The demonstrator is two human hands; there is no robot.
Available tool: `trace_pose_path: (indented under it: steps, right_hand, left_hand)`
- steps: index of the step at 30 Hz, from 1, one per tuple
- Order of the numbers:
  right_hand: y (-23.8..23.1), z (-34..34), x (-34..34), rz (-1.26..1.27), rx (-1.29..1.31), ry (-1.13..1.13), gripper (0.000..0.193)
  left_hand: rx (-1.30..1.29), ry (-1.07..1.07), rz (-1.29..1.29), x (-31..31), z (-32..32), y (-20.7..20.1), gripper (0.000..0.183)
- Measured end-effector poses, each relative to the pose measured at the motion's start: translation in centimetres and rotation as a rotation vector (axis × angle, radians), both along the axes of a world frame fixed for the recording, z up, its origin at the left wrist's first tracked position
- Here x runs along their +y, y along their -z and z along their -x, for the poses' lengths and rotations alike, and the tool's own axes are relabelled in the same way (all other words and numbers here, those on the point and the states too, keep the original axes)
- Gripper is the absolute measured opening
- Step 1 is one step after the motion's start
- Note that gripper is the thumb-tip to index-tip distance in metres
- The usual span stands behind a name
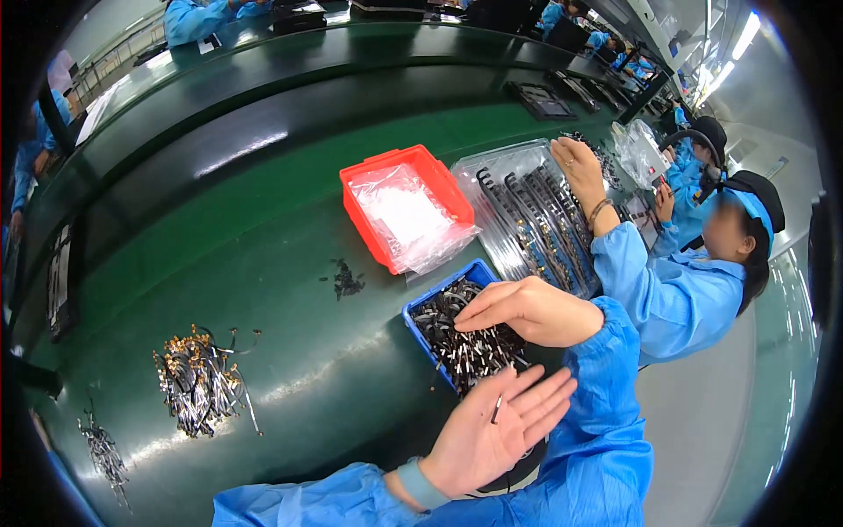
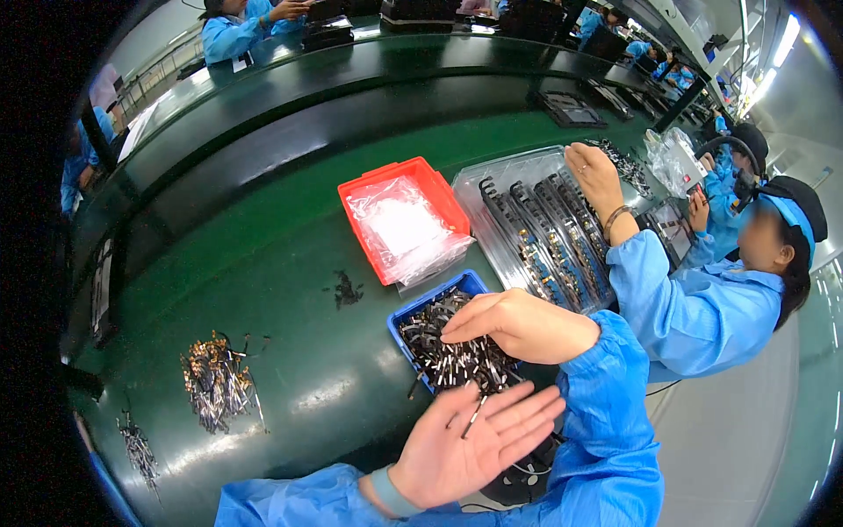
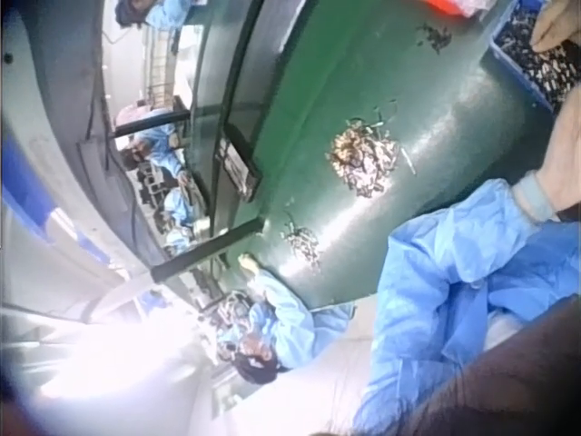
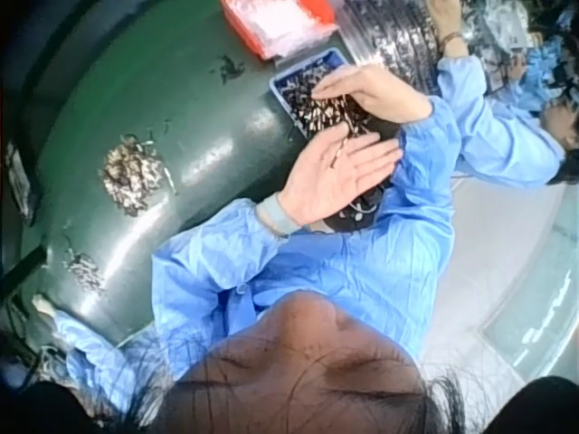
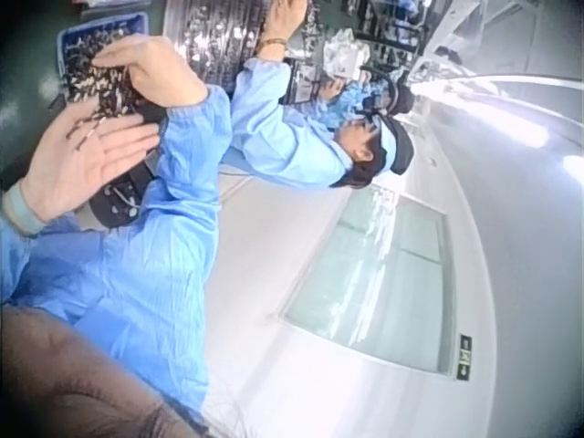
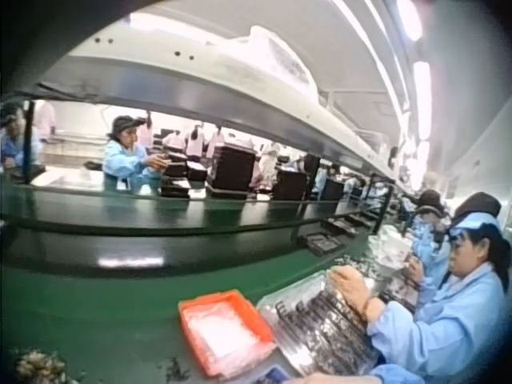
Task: The person assembles internal components and connects flexible ribbon cables into a device housing by hand.
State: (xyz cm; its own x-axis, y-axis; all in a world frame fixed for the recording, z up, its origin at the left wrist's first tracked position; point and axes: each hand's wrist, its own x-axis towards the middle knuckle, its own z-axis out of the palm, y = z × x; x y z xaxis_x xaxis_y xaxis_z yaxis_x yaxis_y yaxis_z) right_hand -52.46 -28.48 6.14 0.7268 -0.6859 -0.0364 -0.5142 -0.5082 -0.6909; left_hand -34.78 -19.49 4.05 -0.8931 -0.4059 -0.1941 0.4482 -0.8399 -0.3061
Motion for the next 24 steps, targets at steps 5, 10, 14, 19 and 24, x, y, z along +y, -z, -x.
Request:
trace_pose_path:
  steps: [5, 10, 14, 19, 24]
  right_hand:
    - [-0.3, -0.7, 1.1, 0.038, 0.025, 0.026, 0.049]
    - [0.0, -1.1, 1.7, 0.114, 0.038, 0.065, 0.049]
    - [-0.8, -1.8, 3.2, 0.263, 0.106, 0.16, 0.047]
    - [-1.3, -3.1, 5.7, 0.411, 0.144, 0.273, 0.038]
    - [-1.7, -5.4, 9.7, 0.464, 0.078, 0.258, 0.032]
  left_hand:
    - [0.239, 0.137, 0.111, 2.3, -0.9, 1.9, 0.053]
    - [0.31, 0.293, 0.346, 1.8, -2.4, 2.4, 0.059]
    - [0.32, 0.417, 0.384, 0.9, -5.8, 2.0, 0.055]
    - [0.06, 0.488, 0.542, 0.8, -7.7, 1.6, 0.051]
    - [-0.023, 0.537, 0.569, 4.1, -11.0, 3.8, 0.038]
